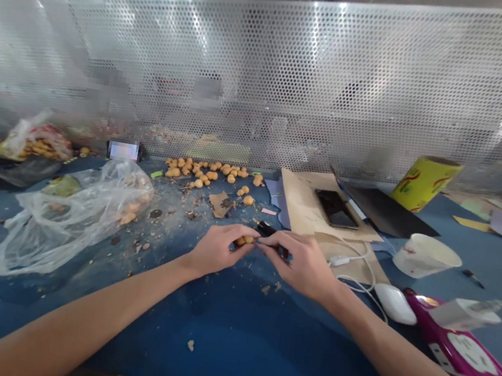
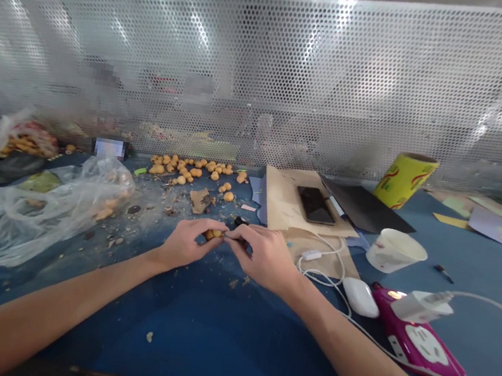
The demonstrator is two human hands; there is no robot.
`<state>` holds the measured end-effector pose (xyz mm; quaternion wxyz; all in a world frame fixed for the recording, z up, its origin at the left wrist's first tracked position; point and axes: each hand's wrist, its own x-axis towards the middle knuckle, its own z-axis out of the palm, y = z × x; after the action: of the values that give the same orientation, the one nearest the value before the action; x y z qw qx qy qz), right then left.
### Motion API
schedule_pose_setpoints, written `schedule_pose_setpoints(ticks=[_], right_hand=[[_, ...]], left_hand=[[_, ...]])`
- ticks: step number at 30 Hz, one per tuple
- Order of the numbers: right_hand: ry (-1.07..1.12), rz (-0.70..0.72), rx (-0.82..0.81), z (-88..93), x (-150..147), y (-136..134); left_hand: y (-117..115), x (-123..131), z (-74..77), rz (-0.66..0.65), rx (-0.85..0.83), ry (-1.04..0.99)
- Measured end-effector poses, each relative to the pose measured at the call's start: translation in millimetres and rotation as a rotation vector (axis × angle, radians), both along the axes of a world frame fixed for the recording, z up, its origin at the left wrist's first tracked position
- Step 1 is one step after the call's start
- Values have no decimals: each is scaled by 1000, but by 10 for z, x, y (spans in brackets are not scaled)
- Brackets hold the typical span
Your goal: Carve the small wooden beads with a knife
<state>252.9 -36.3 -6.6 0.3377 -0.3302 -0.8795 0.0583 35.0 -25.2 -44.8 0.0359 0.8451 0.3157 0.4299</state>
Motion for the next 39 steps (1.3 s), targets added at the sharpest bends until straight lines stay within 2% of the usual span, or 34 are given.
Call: schedule_pose_setpoints(ticks=[6, 12, 18, 24, 29, 32, 39], right_hand=[[12, -9, 19, 5, 5, 13], [-12, -13, 67, 2, 71, 87], [-132, 37, 67, -45, 85, 167], [-203, -11, 15, -114, 57, 219], [-170, -143, -76, -100, -36, 114], [-212, -192, -23, -98, -82, 57], [-327, -155, 157, -101, -73, 53]], left_hand=[[-16, -9, 26, -17, -162, -38], [-4, 9, 48, -157, -338, -71], [75, -28, 59, -86, -241, 36], [113, -41, 33, -19, -294, 83], [73, 1, 61, 15, -328, 84], [51, 31, 74, 52, -307, 104], [42, 60, 54, 114, -286, 151]])
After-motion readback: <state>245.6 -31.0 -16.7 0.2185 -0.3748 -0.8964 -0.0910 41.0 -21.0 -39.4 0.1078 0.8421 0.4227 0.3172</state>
